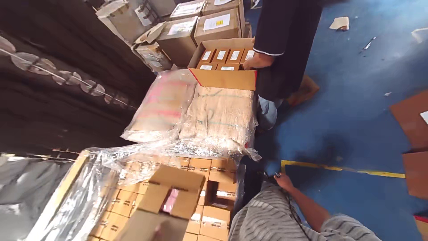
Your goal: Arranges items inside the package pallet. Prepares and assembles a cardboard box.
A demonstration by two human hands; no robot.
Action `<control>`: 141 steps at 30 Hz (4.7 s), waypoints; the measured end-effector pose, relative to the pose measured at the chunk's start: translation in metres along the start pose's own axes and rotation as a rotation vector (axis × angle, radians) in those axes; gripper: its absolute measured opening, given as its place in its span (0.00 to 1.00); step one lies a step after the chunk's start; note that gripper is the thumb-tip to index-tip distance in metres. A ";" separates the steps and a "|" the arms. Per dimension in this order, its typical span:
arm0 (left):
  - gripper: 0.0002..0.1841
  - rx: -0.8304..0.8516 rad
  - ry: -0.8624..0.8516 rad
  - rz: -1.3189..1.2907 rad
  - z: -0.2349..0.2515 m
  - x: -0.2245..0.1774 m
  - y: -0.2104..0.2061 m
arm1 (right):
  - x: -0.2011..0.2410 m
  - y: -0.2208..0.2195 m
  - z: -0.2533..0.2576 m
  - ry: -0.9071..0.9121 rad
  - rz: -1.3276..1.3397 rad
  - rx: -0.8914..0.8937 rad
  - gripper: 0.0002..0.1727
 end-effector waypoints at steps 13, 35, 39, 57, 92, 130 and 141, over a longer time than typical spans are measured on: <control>0.21 0.272 0.306 0.035 0.188 0.055 -0.347 | -0.108 0.070 0.022 -0.233 0.212 -0.016 0.26; 0.29 -0.598 0.443 0.083 -0.047 0.294 0.064 | 0.056 0.038 0.042 0.023 -0.323 0.146 0.29; 0.35 -0.485 0.654 0.149 -0.071 0.356 0.125 | 0.096 0.000 -0.002 0.077 -0.362 0.122 0.27; 0.38 0.087 0.169 0.457 0.007 0.439 0.153 | 0.197 -0.358 -0.155 0.612 -0.998 0.017 0.35; 0.60 -0.354 0.630 0.214 -0.081 0.362 0.229 | 0.222 -0.375 -0.266 0.679 -1.029 0.503 0.39; 0.25 -0.169 0.444 0.179 -0.002 0.352 0.303 | 0.313 -0.479 -0.319 0.915 -1.510 0.405 0.27; 0.26 -0.188 0.462 0.157 -0.002 0.349 0.303 | 0.286 -0.501 -0.360 0.910 -1.661 0.243 0.21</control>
Point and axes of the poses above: each hand's wrist, its own z-axis towards the middle knuckle, its own y-axis out of the back of the hand, x = y × z, the point moved 3 cm from there along z, towards the middle knuckle, and after that the axes turned 8 degrees about -z, right-handed, at the moved point
